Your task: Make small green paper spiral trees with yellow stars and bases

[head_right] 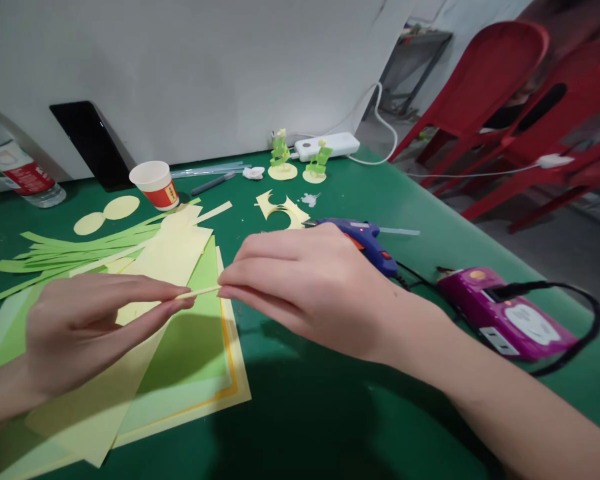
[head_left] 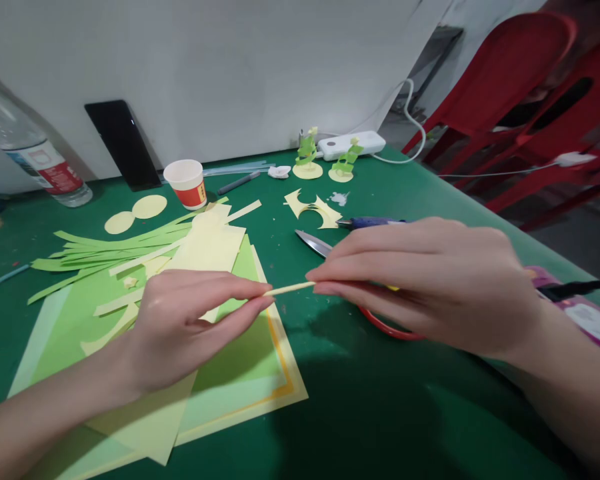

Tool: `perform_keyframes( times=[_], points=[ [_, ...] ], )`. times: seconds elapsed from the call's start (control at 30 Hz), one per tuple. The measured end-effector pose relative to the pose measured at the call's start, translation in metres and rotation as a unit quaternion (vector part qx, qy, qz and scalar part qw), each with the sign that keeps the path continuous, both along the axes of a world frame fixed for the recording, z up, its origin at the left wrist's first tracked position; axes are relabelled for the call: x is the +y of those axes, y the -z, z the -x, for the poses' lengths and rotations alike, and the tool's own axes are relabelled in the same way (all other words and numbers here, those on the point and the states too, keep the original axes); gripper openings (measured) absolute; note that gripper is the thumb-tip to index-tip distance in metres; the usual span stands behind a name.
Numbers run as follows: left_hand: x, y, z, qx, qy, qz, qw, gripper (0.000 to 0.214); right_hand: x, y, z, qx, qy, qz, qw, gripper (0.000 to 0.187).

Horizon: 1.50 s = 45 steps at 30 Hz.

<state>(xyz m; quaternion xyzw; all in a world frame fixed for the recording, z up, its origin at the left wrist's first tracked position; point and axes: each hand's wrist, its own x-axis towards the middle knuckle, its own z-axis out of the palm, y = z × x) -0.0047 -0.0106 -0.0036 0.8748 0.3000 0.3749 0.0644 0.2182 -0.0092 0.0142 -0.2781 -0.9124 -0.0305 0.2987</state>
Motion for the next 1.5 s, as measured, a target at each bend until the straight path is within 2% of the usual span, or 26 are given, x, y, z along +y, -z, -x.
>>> perform_keyframes(
  times=[0.07, 0.17, 0.23, 0.33, 0.47, 0.6, 0.9, 1.03, 1.17, 1.37, 1.5],
  points=[
    [-0.001, -0.001, 0.001, -0.003, -0.002, -0.01, 1.0, 0.007, -0.001, 0.0, -0.001, -0.026, 0.02, -0.059, 0.998, 0.016],
    [-0.002, -0.003, 0.001, 0.002, -0.009, -0.047, 0.999, 0.006, -0.001, -0.001, -0.003, -0.046, 0.04, -0.05, 0.997, 0.025],
    [-0.002, -0.004, 0.001, 0.005, -0.007, -0.089, 0.996, 0.004, 0.001, -0.003, -0.003, -0.038, 0.032, 0.016, 0.999, 0.03],
    [-0.003, -0.006, 0.001, 0.026, -0.009, -0.131, 0.991, 0.002, 0.003, -0.007, -0.004, 0.002, 0.017, 0.176, 0.984, 0.032],
    [-0.002, -0.005, 0.003, 0.032, -0.013, -0.153, 0.988, 0.006, 0.004, -0.011, -0.004, 0.049, 0.039, 0.343, 0.937, 0.038],
    [0.0, -0.005, 0.005, 0.065, 0.008, -0.169, 0.983, 0.007, 0.004, -0.013, -0.004, 0.061, 0.06, 0.458, 0.885, 0.042],
    [0.0, -0.01, 0.003, 0.074, -0.025, -0.162, 0.984, 0.008, 0.002, -0.016, -0.003, 0.145, 0.071, 0.52, 0.839, 0.027],
    [0.003, -0.008, 0.003, 0.106, -0.003, -0.174, 0.979, 0.02, 0.0, -0.018, -0.002, 0.176, 0.086, 0.526, 0.828, 0.022],
    [0.005, -0.009, 0.004, 0.111, 0.005, -0.22, 0.969, 0.016, -0.001, -0.018, -0.002, 0.192, 0.084, 0.54, 0.815, 0.02],
    [0.009, -0.01, 0.005, 0.172, 0.04, -0.279, 0.944, 0.023, 0.001, -0.017, -0.002, 0.175, 0.076, 0.6, 0.777, 0.022],
    [0.008, -0.006, 0.005, 0.147, 0.036, -0.222, 0.963, 0.024, 0.003, -0.017, -0.003, 0.166, 0.079, 0.618, 0.764, 0.019]
  ],
)
